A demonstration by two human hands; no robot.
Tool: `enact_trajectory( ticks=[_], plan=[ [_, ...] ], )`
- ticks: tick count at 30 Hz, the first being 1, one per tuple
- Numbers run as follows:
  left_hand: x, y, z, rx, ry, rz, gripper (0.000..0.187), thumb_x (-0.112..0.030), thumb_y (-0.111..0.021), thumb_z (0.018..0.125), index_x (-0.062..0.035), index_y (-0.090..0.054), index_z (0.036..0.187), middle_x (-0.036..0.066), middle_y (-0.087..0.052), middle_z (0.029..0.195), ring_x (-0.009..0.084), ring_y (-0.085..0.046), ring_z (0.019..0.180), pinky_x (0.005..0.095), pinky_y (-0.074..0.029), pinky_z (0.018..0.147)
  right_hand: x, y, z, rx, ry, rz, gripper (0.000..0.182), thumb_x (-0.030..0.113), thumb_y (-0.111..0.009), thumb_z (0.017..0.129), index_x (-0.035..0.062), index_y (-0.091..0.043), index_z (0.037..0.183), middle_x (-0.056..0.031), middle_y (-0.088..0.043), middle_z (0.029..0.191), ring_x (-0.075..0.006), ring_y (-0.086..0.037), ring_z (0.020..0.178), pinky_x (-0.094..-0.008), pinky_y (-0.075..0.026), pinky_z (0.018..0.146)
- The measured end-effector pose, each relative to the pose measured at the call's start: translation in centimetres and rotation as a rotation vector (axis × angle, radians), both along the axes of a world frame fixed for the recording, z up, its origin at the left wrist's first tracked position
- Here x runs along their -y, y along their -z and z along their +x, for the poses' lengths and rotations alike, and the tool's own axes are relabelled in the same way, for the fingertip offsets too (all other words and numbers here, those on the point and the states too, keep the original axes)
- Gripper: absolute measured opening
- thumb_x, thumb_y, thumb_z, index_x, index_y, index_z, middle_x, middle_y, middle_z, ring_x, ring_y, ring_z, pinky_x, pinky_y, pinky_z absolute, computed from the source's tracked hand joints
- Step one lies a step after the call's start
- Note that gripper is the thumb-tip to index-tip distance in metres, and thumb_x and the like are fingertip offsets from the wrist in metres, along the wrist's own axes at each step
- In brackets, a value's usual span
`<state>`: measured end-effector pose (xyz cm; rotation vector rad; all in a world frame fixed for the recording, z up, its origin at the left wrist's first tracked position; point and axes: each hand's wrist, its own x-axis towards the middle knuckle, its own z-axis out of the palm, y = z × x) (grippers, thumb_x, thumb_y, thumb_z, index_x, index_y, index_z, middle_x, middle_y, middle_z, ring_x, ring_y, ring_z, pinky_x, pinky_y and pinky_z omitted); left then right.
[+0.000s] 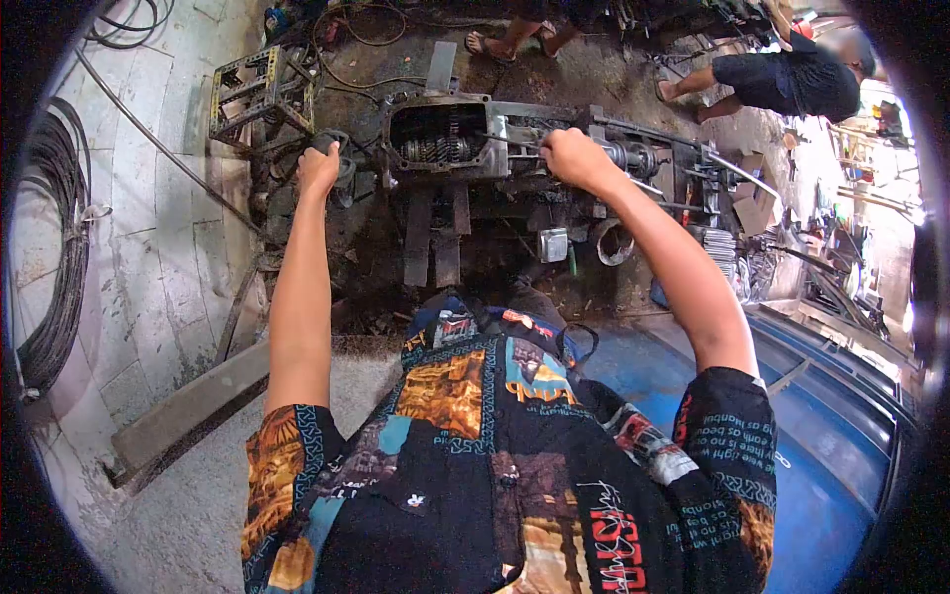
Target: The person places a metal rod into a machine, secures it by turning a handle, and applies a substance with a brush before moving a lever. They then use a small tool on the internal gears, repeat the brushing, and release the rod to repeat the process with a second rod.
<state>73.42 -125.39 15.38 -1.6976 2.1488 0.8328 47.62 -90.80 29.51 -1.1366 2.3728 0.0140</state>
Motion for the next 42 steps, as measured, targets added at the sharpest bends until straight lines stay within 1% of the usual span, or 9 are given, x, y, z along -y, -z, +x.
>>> enact_trajectory(
  ticks=[6,13,18,22,25,32,33,35,42],
  plan=[
    [-0.2,0.3,-0.2,-0.010,-0.030,-0.040,0.075,-0.055,-0.049,0.092,0.0023,-0.039,0.139,0.022,-0.039,0.143,0.0402,-0.040,0.131,0.0526,-0.038,0.104,1.1,-1.1,1.7,0.000,0.115,0.040,0.031,0.020,-0.052,0.086,-0.0039,-0.067,0.098,-0.0298,-0.064,0.104,-0.0449,-0.064,0.098,-0.0510,-0.051,0.087],
    [-0.5,0.0,-0.5,0.011,0.037,-0.124,0.071,-0.053,-0.051,0.092,0.0043,-0.046,0.132,0.025,-0.044,0.137,0.0424,-0.044,0.127,0.0531,-0.037,0.104,-2.7,3.8,3.8,0.235,0.361,-0.101,0.032,0.020,-0.059,0.078,-0.0069,-0.067,0.093,-0.0353,-0.063,0.096,-0.0463,-0.063,0.096,-0.0472,-0.050,0.089],
    [-3.2,-0.2,0.7,-0.214,-0.037,-0.615,0.059,-0.042,-0.057,0.093,0.0110,-0.052,0.119,0.028,-0.054,0.114,0.0462,-0.051,0.109,0.0521,-0.043,0.092,-9.1,2.2,4.7,0.497,0.470,-0.332,0.033,0.022,-0.060,0.087,-0.0024,-0.066,0.109,-0.0232,-0.069,0.089,-0.0374,-0.068,0.086,-0.0420,-0.051,0.079],
    [-10.5,-4.9,1.3,-0.457,0.062,-0.891,0.057,-0.040,-0.055,0.095,0.0100,-0.049,0.121,0.027,-0.050,0.114,0.0440,-0.049,0.107,0.0508,-0.042,0.091,-16.2,2.3,5.4,0.400,0.607,-0.451,0.034,0.019,-0.058,0.088,-0.0021,-0.065,0.112,-0.0250,-0.068,0.099,-0.0362,-0.067,0.095,-0.0405,-0.050,0.085],
    [-16.7,-5.4,0.6,-0.527,0.150,-0.891,0.056,-0.038,-0.057,0.094,0.0104,-0.048,0.121,0.026,-0.051,0.114,0.0433,-0.049,0.108,0.0500,-0.042,0.091,-20.7,3.2,5.1,0.560,0.778,-0.429,0.036,0.015,-0.056,0.087,-0.0063,-0.062,0.115,-0.0277,-0.066,0.102,-0.0375,-0.066,0.098,-0.0405,-0.049,0.088],
    [-28.9,-4.6,-1.8,-0.597,0.174,-0.729,0.051,-0.030,-0.062,0.092,0.0098,-0.047,0.121,0.026,-0.050,0.115,0.0428,-0.048,0.110,0.0493,-0.039,0.094,-26.5,3.5,3.7,0.350,0.623,-0.543,0.036,0.012,-0.054,0.087,-0.0066,-0.062,0.116,-0.0293,-0.063,0.108,-0.0389,-0.062,0.106,-0.0417,-0.047,0.094],
    [-30.4,-4.6,-2.0,-0.592,0.174,-0.704,0.051,-0.030,-0.062,0.092,0.0095,-0.047,0.121,0.025,-0.050,0.115,0.0430,-0.048,0.110,0.0495,-0.039,0.094,-27.1,3.5,3.4,0.322,0.579,-0.491,0.036,0.009,-0.054,0.087,-0.0048,-0.061,0.120,-0.0272,-0.066,0.105,-0.0322,-0.067,0.102,-0.0378,-0.050,0.089],
    [-33.0,-4.7,-2.2,-0.566,0.160,-0.706,0.050,-0.029,-0.062,0.093,0.0090,-0.047,0.121,0.025,-0.050,0.115,0.0431,-0.047,0.110,0.0498,-0.039,0.094,-27.8,4.2,3.3,0.409,0.635,-0.538,0.035,0.012,-0.052,0.087,-0.0053,-0.063,0.115,-0.0289,-0.064,0.107,-0.0391,-0.063,0.104,-0.0407,-0.048,0.093],
    [-37.9,-4.8,-1.1,-0.470,0.092,-0.605,0.053,-0.032,-0.059,0.094,0.0093,-0.045,0.125,0.026,-0.049,0.118,0.0429,-0.046,0.114,0.0487,-0.038,0.097,-25.8,2.2,3.3,0.503,0.545,-0.642,0.032,0.012,-0.053,0.086,-0.0041,-0.065,0.111,-0.0290,-0.065,0.100,-0.0387,-0.065,0.098,-0.0395,-0.050,0.086]
  ],
)
